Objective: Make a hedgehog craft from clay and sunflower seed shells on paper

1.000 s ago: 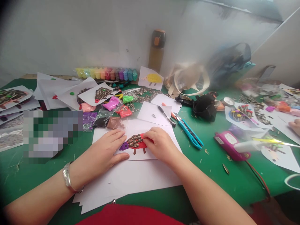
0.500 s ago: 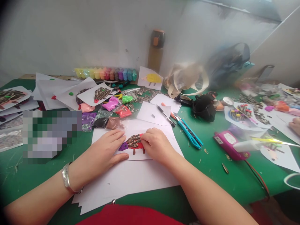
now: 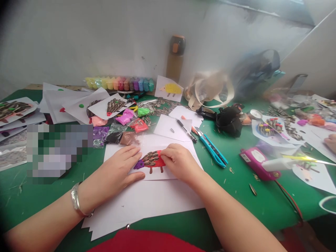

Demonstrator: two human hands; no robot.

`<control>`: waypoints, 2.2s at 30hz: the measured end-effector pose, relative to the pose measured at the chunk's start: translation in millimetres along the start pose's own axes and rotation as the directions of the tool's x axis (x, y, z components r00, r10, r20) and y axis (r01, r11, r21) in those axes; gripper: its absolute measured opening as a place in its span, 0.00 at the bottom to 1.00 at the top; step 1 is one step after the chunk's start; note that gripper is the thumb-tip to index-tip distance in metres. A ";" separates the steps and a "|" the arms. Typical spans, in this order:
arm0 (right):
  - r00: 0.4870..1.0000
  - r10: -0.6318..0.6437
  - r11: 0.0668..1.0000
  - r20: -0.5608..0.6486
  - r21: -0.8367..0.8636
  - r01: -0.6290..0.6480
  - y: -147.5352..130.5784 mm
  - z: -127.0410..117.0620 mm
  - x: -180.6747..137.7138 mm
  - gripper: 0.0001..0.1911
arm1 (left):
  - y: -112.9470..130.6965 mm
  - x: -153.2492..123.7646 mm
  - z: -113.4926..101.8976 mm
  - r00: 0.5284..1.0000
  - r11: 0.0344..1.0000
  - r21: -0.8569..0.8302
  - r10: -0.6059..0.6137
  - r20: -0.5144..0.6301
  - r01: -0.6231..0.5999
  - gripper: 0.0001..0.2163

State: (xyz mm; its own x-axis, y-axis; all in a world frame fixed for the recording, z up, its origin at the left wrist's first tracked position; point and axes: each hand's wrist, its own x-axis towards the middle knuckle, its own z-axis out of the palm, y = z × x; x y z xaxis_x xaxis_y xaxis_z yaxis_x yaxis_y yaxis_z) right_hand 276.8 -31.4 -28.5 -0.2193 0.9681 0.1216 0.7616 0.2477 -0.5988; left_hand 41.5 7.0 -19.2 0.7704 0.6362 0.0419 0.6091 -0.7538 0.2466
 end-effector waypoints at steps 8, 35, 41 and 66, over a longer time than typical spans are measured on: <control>0.999 -0.016 1.000 -0.039 -0.027 0.015 1.5 -0.7 0.8 0.11 | -0.5 -1.6 1.1 1.000 1.000 -0.015 -0.016 -0.012 0.016 0.23; 0.999 0.036 0.868 -0.022 -0.494 -0.042 0.2 -2.8 116.3 0.12 | 3.2 -0.5 -5.8 1.000 1.000 -0.006 0.012 0.001 -0.012 0.20; 0.993 0.060 0.998 -0.106 0.004 -0.060 -14.3 -23.3 31.0 0.07 | 2.8 -0.6 -5.8 1.000 0.997 -0.071 -0.002 -0.004 0.002 0.17; 1.000 -0.009 1.000 0.016 0.018 0.008 -13.4 -4.5 -9.2 0.10 | 3.2 1.2 -4.9 1.000 0.996 -0.094 -0.005 -0.008 0.004 0.17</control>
State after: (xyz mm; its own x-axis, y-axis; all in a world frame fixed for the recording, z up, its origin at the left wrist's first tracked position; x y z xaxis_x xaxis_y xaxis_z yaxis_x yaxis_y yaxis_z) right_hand 271.3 -43.4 -18.0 -0.2353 0.9652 0.1144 0.7489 0.2551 -0.6116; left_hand 43.4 6.2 -13.6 0.7661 0.6409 0.0487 0.5915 -0.7326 0.3368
